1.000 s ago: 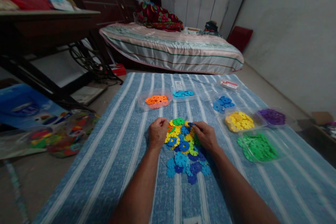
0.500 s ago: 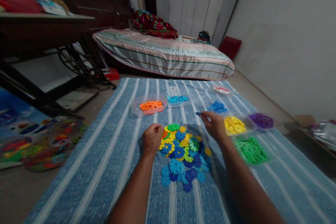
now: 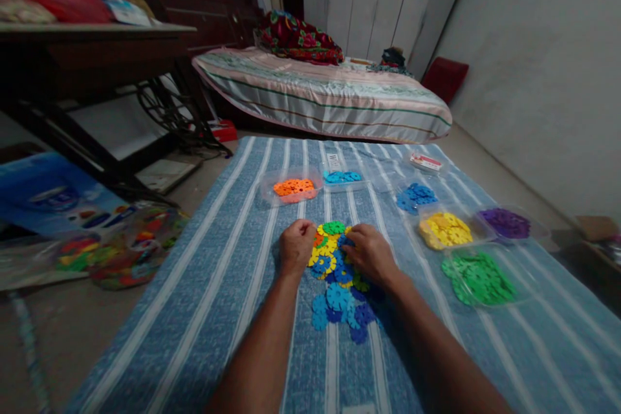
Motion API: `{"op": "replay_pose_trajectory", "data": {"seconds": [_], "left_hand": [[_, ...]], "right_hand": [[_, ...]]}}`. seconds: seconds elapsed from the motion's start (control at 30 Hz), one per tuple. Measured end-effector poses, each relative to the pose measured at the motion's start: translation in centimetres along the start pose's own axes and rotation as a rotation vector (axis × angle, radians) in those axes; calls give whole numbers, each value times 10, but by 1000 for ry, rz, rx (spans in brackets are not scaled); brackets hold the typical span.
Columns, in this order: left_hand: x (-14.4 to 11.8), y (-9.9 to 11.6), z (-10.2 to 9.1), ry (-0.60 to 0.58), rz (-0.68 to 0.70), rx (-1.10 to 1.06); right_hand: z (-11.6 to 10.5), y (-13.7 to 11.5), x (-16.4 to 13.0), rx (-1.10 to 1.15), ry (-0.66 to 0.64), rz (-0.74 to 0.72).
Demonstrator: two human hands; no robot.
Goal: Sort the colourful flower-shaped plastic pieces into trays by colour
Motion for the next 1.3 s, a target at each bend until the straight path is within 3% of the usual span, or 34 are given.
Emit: {"op": "replay_pose_trajectory", "data": {"seconds": [0.1,0.47,0.87,1.3], "left_hand": [[0,-1,1,-4,2,-12],[-2,3,0,-1,-1,-7],[-1,1,1,0,25,24],[0,-5,4,2,21,12]], "right_hand": [[8,-6,-1,-65,-57,37],[8,-4,-6,-46,-53,89],[13,4,-12,29,46,25],[12,-1,-9,-79,-7,58]]}}
Point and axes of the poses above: each hand's wrist, its own x-axis towards the middle knuckle, its own z-axis out of the palm, y = z × x, the point moved 2 cm from there along x, towards the middle knuckle, and after that the axes turned 4 degrees about z, right-handed, at the moved point
